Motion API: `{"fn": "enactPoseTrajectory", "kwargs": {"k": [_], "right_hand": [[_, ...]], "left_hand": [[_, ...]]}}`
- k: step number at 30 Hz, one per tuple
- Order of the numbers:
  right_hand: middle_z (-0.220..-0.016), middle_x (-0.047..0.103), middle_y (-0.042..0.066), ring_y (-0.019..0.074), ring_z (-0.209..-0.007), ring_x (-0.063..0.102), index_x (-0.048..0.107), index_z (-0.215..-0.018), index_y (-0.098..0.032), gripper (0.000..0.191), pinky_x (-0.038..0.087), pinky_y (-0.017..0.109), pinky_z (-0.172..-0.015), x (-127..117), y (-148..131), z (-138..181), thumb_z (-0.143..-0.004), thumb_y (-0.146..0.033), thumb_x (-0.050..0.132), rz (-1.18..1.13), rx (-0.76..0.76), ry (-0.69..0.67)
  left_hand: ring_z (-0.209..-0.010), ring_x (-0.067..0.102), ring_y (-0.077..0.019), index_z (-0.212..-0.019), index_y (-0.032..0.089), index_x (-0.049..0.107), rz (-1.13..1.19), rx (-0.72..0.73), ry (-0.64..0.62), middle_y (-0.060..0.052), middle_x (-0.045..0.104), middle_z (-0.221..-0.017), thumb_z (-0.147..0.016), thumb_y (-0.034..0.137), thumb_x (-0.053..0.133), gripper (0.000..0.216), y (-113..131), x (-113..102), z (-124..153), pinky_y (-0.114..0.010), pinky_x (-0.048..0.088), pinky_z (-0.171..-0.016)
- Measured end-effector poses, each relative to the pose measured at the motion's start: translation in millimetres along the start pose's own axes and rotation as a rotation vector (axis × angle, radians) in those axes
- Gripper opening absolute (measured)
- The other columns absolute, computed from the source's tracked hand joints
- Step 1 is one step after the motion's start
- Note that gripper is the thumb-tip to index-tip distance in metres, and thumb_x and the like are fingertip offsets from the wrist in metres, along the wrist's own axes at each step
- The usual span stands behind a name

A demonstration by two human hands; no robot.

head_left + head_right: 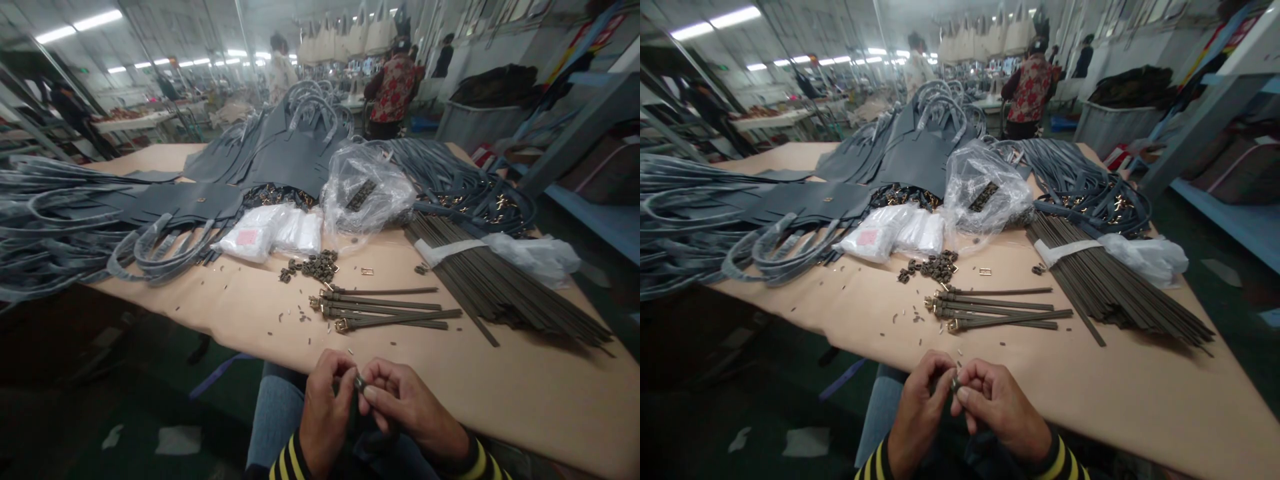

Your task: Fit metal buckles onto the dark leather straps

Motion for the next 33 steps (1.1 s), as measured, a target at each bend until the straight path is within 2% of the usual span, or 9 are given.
{"fn": "enactPoseTrajectory", "kwargs": {"k": [4,8,15,21,26,30,33], "right_hand": [[-0.058,0.056,-0.003,0.0038,-0.039,0.041,0.044,-0.071,-0.016,0.032,0.027,0.017,-0.039,-2.5,0.0,-0.2,-0.069,-0.044,0.058,0.028,0.032,0.039],[-0.058,0.052,-0.004,0.0046,-0.041,0.042,0.044,-0.071,-0.017,0.029,0.029,0.018,-0.042,-2.2,-1.1,-1.5,-0.071,-0.042,0.056,0.079,0.006,0.051],[-0.064,0.054,-0.001,0.0068,-0.047,0.045,0.046,-0.072,-0.016,0.020,0.036,0.020,-0.046,-2.6,-1.7,-1.0,-0.076,-0.035,0.050,0.255,-0.019,0.074],[-0.061,0.051,-0.003,0.0084,-0.049,0.047,0.047,-0.069,-0.017,0.016,0.039,0.021,-0.048,-0.8,-6.1,1.4,-0.078,-0.030,0.046,0.388,-0.039,0.094],[-0.057,0.046,-0.005,0.0083,-0.048,0.046,0.047,-0.070,-0.017,0.015,0.038,0.020,-0.047,-5.1,0.4,-2.0,-0.077,-0.030,0.046,0.363,-0.010,0.122],[-0.057,0.044,-0.006,0.0070,-0.045,0.044,0.045,-0.071,-0.017,0.020,0.036,0.020,-0.045,-8.4,4.7,-4.6,-0.075,-0.036,0.047,0.277,0.016,0.138],[-0.056,0.045,-0.006,0.0072,-0.045,0.044,0.045,-0.071,-0.017,0.020,0.036,0.020,-0.045,-7.8,3.9,-5.5,-0.075,-0.036,0.048,0.266,0.017,0.138]], "left_hand": [[-0.070,0.055,-0.0148,-0.082,0.016,0.057,-0.078,0.087,-0.146,-0.005,0.060,-0.074,-0.080,0.019,0.040,0.018,11.8,8.4,9.5,-0.025,0.041,-0.065],[-0.073,0.057,-0.0153,-0.090,0.015,0.056,0.034,0.014,-0.218,-0.006,0.062,-0.081,-0.079,0.022,0.047,0.016,7.3,10.2,11.8,-0.025,0.044,-0.068],[-0.067,0.054,-0.0126,-0.079,0.013,0.052,0.306,-0.082,-0.255,-0.003,0.056,-0.077,-0.075,0.021,0.051,0.009,-4.5,14.3,4.5,-0.025,0.043,-0.065],[-0.069,0.049,-0.0133,-0.074,0.015,0.048,0.244,-0.017,-0.279,-0.002,0.050,-0.076,-0.074,0.020,0.052,0.007,-5.9,11.2,2.6,-0.026,0.041,-0.064],[-0.083,0.047,-0.0169,-0.069,0.016,0.043,-0.046,0.170,-0.177,-0.006,0.048,-0.084,-0.077,0.011,0.044,0.009,9.8,7.2,9.7,-0.030,0.039,-0.074],[-0.081,0.046,-0.0165,-0.075,0.017,0.043,-0.206,0.369,-0.116,-0.006,0.047,-0.082,-0.079,0.007,0.036,0.013,27.1,15.6,20.3,-0.029,0.039,-0.072],[-0.077,0.046,-0.0151,-0.078,0.018,0.043,-0.182,0.345,-0.029,-0.004,0.046,-0.080,-0.078,0.007,0.038,0.012,21.9,7.8,16.6,-0.027,0.040,-0.069]]}}
Point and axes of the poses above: each hand's wrist, its own z-axis away from the middle knuckle, its own x-axis out of the palm, y = z × x, the point moved 10 cm from there along -z, towards the middle knuckle
